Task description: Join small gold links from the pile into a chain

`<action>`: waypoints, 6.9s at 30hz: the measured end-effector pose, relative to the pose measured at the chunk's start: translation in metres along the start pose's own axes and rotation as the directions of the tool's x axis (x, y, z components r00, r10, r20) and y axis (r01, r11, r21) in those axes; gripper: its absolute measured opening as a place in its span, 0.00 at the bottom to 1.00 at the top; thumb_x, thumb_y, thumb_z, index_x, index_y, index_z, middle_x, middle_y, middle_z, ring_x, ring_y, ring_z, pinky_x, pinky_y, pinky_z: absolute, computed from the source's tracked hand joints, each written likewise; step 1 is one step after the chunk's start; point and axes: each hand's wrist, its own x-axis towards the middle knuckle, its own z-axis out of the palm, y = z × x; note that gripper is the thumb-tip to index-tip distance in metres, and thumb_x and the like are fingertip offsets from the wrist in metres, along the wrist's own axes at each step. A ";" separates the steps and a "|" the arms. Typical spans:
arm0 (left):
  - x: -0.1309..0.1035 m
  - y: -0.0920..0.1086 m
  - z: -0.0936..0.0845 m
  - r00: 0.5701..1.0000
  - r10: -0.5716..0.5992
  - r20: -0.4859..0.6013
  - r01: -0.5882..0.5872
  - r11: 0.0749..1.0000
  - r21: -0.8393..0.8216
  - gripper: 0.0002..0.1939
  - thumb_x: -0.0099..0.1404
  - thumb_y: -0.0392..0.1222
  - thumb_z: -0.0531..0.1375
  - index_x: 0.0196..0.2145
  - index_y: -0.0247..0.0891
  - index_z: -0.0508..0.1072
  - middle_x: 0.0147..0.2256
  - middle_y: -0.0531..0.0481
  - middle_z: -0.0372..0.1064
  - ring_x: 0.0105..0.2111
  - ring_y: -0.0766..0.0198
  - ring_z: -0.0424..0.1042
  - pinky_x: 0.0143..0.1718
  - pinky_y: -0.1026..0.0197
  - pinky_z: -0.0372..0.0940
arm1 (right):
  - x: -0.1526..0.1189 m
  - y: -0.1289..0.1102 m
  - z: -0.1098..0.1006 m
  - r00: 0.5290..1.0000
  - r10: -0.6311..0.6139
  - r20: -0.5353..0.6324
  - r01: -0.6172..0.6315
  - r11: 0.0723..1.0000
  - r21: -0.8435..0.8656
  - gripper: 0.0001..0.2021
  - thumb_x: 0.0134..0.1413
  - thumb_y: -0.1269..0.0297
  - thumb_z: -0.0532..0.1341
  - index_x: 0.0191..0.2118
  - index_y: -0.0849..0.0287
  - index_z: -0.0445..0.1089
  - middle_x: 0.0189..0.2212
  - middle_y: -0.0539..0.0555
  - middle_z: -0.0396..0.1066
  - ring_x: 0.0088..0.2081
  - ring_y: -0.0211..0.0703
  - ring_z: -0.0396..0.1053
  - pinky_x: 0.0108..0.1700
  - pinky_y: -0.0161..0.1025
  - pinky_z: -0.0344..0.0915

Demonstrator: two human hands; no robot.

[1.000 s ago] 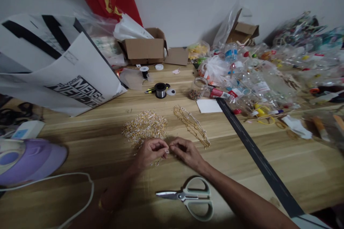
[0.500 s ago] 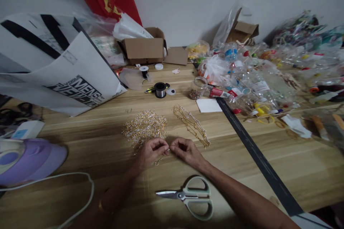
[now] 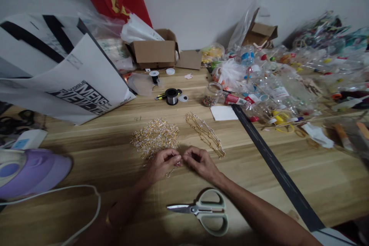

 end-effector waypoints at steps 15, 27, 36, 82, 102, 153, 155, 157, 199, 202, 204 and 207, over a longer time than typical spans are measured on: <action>0.000 -0.002 0.000 0.999 0.047 0.012 -0.048 0.997 0.053 0.16 0.57 0.50 0.61 0.23 0.33 0.71 0.24 0.51 0.67 0.27 0.65 0.66 0.30 0.65 0.61 | -0.005 0.001 0.000 0.934 -0.357 0.010 0.339 0.877 -0.339 0.08 0.60 0.66 0.57 0.30 0.61 0.68 0.26 0.51 0.67 0.28 0.36 0.64 0.30 0.32 0.60; 0.002 -0.002 -0.002 0.999 0.045 -0.007 -0.045 0.999 0.016 0.15 0.55 0.49 0.63 0.23 0.33 0.72 0.24 0.50 0.68 0.28 0.64 0.66 0.32 0.64 0.61 | -0.011 0.006 -0.005 0.803 -0.517 0.298 0.536 0.407 -0.740 0.08 0.65 0.67 0.52 0.38 0.60 0.68 0.28 0.54 0.70 0.31 0.39 0.68 0.29 0.34 0.60; 0.002 0.000 -0.003 0.999 0.037 0.011 -0.037 0.999 -0.001 0.14 0.54 0.49 0.63 0.23 0.33 0.73 0.24 0.50 0.69 0.26 0.65 0.67 0.31 0.65 0.62 | -0.011 0.004 -0.007 0.817 -0.479 0.323 0.536 0.421 -0.732 0.09 0.65 0.68 0.51 0.38 0.60 0.68 0.29 0.56 0.70 0.31 0.40 0.68 0.29 0.35 0.61; -0.001 -0.003 -0.001 0.999 -0.040 0.000 0.040 0.999 -0.037 0.14 0.52 0.48 0.66 0.26 0.32 0.73 0.21 0.50 0.72 0.22 0.66 0.71 0.26 0.65 0.65 | -0.001 -0.002 -0.003 0.997 0.043 0.065 -0.040 0.998 -0.041 0.16 0.52 0.52 0.61 0.26 0.63 0.67 0.19 0.47 0.61 0.22 0.32 0.56 0.23 0.30 0.51; -0.003 -0.003 0.007 0.994 0.050 -0.095 -0.051 0.999 -0.011 0.08 0.51 0.41 0.65 0.26 0.32 0.74 0.20 0.51 0.71 0.20 0.67 0.72 0.24 0.67 0.67 | 0.005 0.001 -0.006 0.963 0.213 0.167 -0.245 0.948 0.203 0.18 0.46 0.50 0.65 0.31 0.63 0.69 0.21 0.47 0.66 0.19 0.30 0.61 0.21 0.28 0.59; -0.005 -0.007 0.010 0.967 0.208 -0.150 -0.183 0.969 0.163 0.07 0.56 0.40 0.61 0.26 0.33 0.74 0.21 0.51 0.71 0.21 0.67 0.72 0.23 0.69 0.66 | 0.004 0.001 -0.004 0.974 0.199 0.110 -0.214 0.964 0.155 0.17 0.43 0.50 0.66 0.28 0.62 0.71 0.21 0.47 0.67 0.20 0.30 0.60 0.22 0.29 0.59; -0.005 -0.005 0.010 0.969 0.203 -0.141 -0.179 0.970 0.166 0.07 0.57 0.40 0.61 0.26 0.33 0.74 0.21 0.51 0.71 0.21 0.67 0.72 0.24 0.68 0.66 | 0.004 0.002 -0.003 0.975 0.195 0.106 -0.210 0.965 0.156 0.17 0.43 0.51 0.66 0.28 0.62 0.71 0.21 0.47 0.66 0.20 0.30 0.59 0.22 0.29 0.58; -0.005 -0.005 0.009 0.973 0.194 -0.128 -0.172 0.970 0.170 0.07 0.57 0.40 0.61 0.27 0.33 0.74 0.21 0.51 0.71 0.21 0.67 0.72 0.24 0.68 0.66 | 0.004 0.002 -0.003 0.976 0.190 0.106 -0.205 0.966 0.156 0.17 0.44 0.51 0.66 0.27 0.62 0.70 0.20 0.47 0.65 0.20 0.30 0.59 0.23 0.29 0.58; -0.005 -0.001 0.008 0.992 0.072 -0.107 -0.065 0.996 0.067 0.07 0.57 0.41 0.62 0.27 0.35 0.69 0.20 0.54 0.69 0.22 0.67 0.71 0.26 0.66 0.66 | 0.002 0.001 -0.004 0.984 0.171 0.041 -0.175 0.975 0.138 0.19 0.47 0.47 0.64 0.27 0.61 0.67 0.20 0.47 0.64 0.20 0.32 0.61 0.23 0.30 0.59; -0.005 -0.002 0.008 0.994 0.067 -0.088 -0.061 0.996 0.071 0.07 0.57 0.41 0.62 0.27 0.34 0.69 0.20 0.53 0.69 0.22 0.66 0.71 0.26 0.66 0.65 | 0.002 0.002 -0.002 0.987 0.160 0.013 -0.160 0.977 0.140 0.18 0.47 0.48 0.64 0.28 0.61 0.68 0.20 0.47 0.64 0.20 0.32 0.60 0.22 0.30 0.59; -0.005 -0.004 0.009 0.995 0.064 -0.074 -0.058 0.995 0.082 0.07 0.57 0.41 0.61 0.27 0.34 0.69 0.20 0.53 0.69 0.22 0.66 0.71 0.26 0.66 0.65 | 0.001 0.001 -0.001 0.990 0.142 -0.018 -0.138 0.981 0.137 0.17 0.47 0.49 0.65 0.28 0.60 0.68 0.22 0.48 0.64 0.21 0.32 0.60 0.22 0.30 0.59; -0.005 -0.006 0.010 0.995 0.074 -0.072 -0.068 0.994 0.085 0.07 0.57 0.41 0.61 0.26 0.35 0.69 0.19 0.54 0.68 0.21 0.67 0.70 0.25 0.66 0.64 | 0.001 -0.001 0.000 0.992 0.113 -0.048 -0.105 0.983 0.150 0.16 0.45 0.51 0.66 0.26 0.60 0.68 0.22 0.49 0.64 0.22 0.33 0.60 0.22 0.30 0.60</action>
